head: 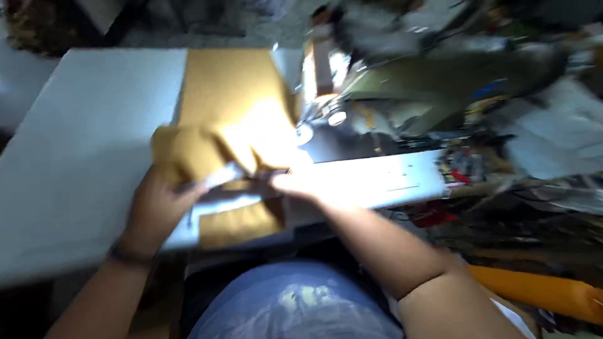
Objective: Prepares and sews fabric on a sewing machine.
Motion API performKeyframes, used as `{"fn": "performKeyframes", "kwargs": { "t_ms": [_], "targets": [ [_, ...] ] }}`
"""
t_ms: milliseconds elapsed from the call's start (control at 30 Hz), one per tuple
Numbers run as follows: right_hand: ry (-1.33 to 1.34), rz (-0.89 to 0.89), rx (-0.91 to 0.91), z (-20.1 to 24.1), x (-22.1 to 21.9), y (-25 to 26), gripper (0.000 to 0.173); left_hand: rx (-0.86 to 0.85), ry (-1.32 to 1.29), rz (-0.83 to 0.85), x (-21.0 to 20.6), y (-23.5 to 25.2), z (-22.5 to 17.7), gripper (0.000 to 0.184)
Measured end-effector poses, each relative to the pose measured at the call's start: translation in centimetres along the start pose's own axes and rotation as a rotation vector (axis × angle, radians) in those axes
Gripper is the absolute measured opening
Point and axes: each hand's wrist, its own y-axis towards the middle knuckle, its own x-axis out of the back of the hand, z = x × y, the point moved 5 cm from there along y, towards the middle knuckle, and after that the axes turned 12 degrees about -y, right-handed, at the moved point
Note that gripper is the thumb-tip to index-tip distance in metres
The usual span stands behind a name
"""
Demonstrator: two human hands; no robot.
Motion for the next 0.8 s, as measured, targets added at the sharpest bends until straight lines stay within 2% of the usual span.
{"fn": "performKeyframes", "kwargs": {
  "t_ms": [67,133,200,300,367,467,600,667,733,800],
  "targets": [
    [0.096,0.368,-0.225,-0.1,-1.9,-3.7,0.028,0.091,-0.081,0.043,-0.3,-3.4,0.5,0.07],
    [0.096,0.423,-0.21,-0.7,-2.9,-3.7,0.033,0.056,-0.209,0.118,-1.0,-4.2,0.8,0.06],
    [-0.038,0.364,-0.122,-0.9,-2.2,-1.1,0.033,0.023,-0.177,0.147,-1.4,-2.7,0.8,0.052],
    [-0.134,0.238,-0.002,-1.6,-0.8,3.7,0.034,-0.03,0.026,0.151,-2.5,2.1,0.6,0.064],
    [-0.164,0.196,-0.003,-2.5,-0.7,5.2,0.039,-0.043,0.014,0.119,-3.1,4.3,1.5,0.067],
    [-0.124,0.166,-0.038,-3.1,-0.9,5.2,0.039,-0.057,-0.001,0.117,-3.6,4.8,1.4,0.06],
    [-0.108,0.128,0.028,-3.2,-1.3,5.0,0.034,-0.064,0.08,0.262,-4.1,4.6,0.5,0.065],
    [-0.086,0.115,0.026,-3.1,-1.1,5.2,0.034,-0.063,0.016,0.222,-4.1,4.9,1.6,0.069],
    [-0.106,0.149,-0.023,-2.8,-0.7,5.4,0.036,-0.043,-0.019,0.158,-3.8,5.0,1.4,0.061],
    [-0.143,0.125,-0.006,-1.6,0.1,5.1,0.035,-0.091,0.063,0.07,-2.9,4.8,0.8,0.056]
  ]
}}
